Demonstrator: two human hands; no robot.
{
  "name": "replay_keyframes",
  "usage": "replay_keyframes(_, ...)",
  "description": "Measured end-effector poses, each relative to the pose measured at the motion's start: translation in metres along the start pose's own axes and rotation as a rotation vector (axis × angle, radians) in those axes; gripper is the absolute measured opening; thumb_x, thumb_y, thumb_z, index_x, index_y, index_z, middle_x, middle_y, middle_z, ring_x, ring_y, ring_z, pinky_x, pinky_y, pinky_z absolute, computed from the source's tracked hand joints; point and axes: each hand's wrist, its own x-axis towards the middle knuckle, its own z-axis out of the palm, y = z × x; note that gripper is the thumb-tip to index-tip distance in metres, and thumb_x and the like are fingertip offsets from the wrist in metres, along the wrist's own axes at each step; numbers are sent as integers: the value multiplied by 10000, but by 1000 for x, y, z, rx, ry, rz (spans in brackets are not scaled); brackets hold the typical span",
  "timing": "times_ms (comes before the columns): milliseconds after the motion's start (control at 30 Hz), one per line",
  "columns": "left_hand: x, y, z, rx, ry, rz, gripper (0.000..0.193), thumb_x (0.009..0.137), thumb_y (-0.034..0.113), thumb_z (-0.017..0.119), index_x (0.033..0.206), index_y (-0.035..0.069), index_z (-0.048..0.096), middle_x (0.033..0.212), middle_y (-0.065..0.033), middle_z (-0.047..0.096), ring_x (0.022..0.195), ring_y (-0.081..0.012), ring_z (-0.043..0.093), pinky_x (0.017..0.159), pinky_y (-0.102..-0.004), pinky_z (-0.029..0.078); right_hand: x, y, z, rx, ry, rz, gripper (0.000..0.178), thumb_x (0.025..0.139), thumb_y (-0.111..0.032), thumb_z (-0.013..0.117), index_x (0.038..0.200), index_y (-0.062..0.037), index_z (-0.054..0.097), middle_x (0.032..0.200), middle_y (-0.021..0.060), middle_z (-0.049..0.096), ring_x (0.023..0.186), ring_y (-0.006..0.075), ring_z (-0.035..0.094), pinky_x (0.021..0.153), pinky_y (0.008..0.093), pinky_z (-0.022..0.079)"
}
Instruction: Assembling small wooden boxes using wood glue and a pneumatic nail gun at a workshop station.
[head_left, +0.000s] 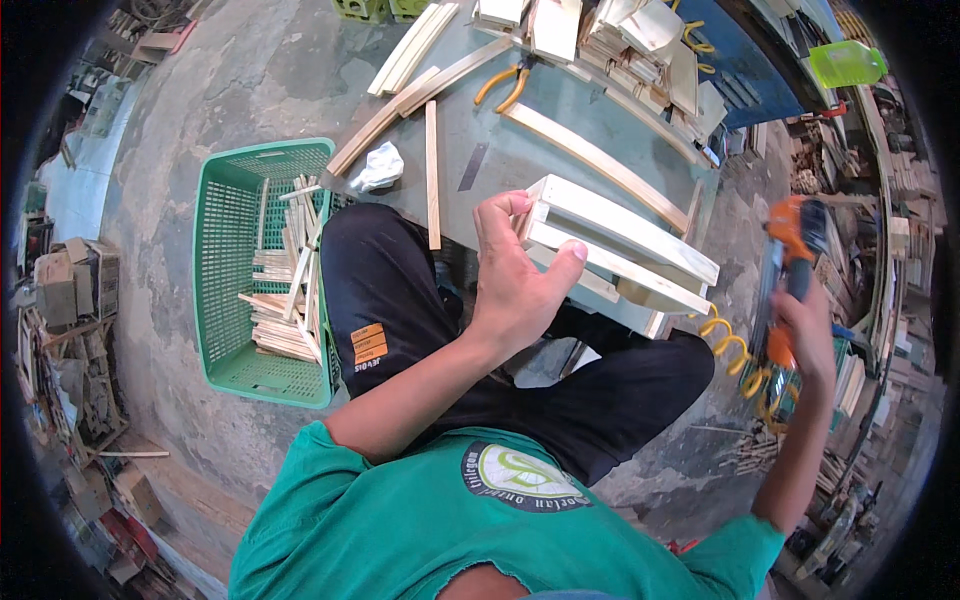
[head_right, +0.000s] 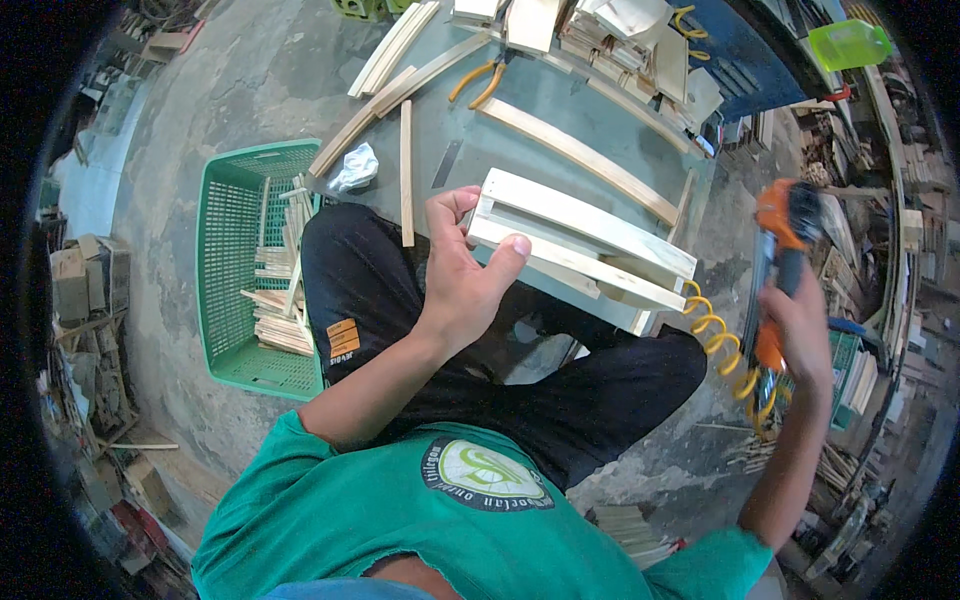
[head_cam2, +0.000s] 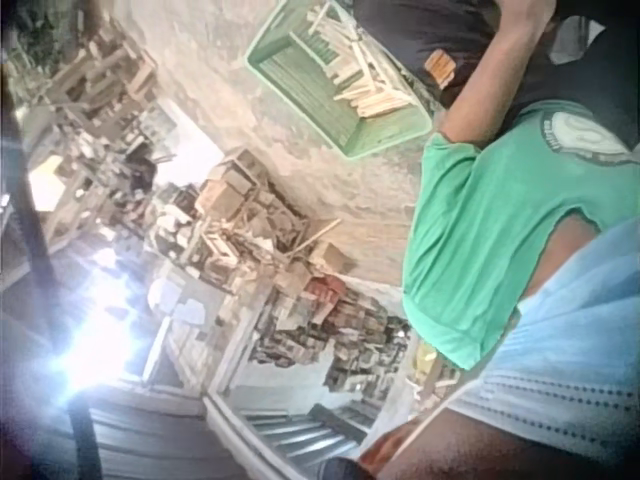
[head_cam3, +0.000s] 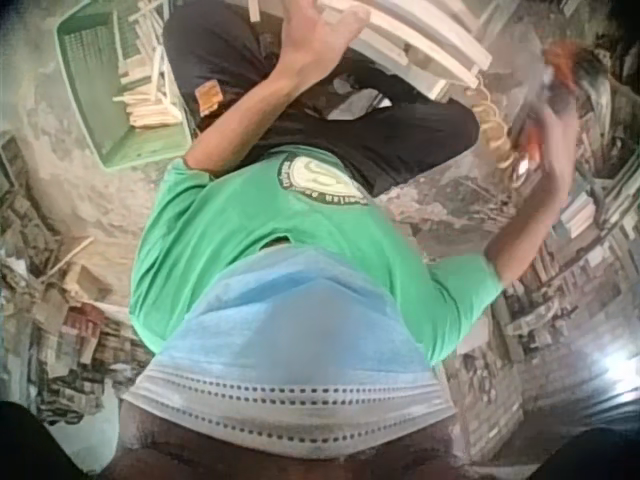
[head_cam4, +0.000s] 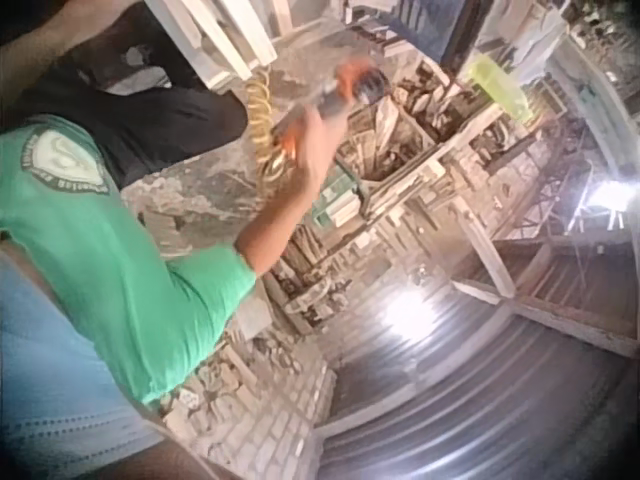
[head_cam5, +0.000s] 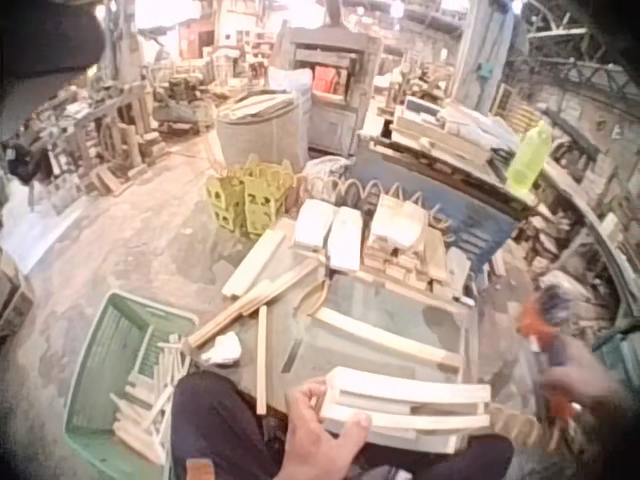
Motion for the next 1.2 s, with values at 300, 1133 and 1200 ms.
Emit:
replay_keyframes(300,1,-6,3,-11,-14,1,620,843,141,762,1258,-14,328,1260,-196,375,1220,-315,446,1091,-432,382,-167,-143,98,745,86,-3,400,1009,-309,642,1056,36,445,775,58,503,520,133,553,521,311,530)
replay_keyframes(1133,2,-15,6,69,127,159,656,773,233,859,1201,22,409,1231,-172,450,1158,-361,496,993,-459,390,-140,-209,188,964,-228,208,270,968,-228,709,935,-12,550,724,74,596,597,159,623,595,311,539)
replay_keyframes(1200,2,-15,6,70,132,164,631,776,228,855,1184,26,418,1223,-173,455,1157,-364,496,994,-458,389,-139,-209,188,954,-243,217,259,969,-218,707,938,-15,550,729,72,595,596,158,621,596,310,543)
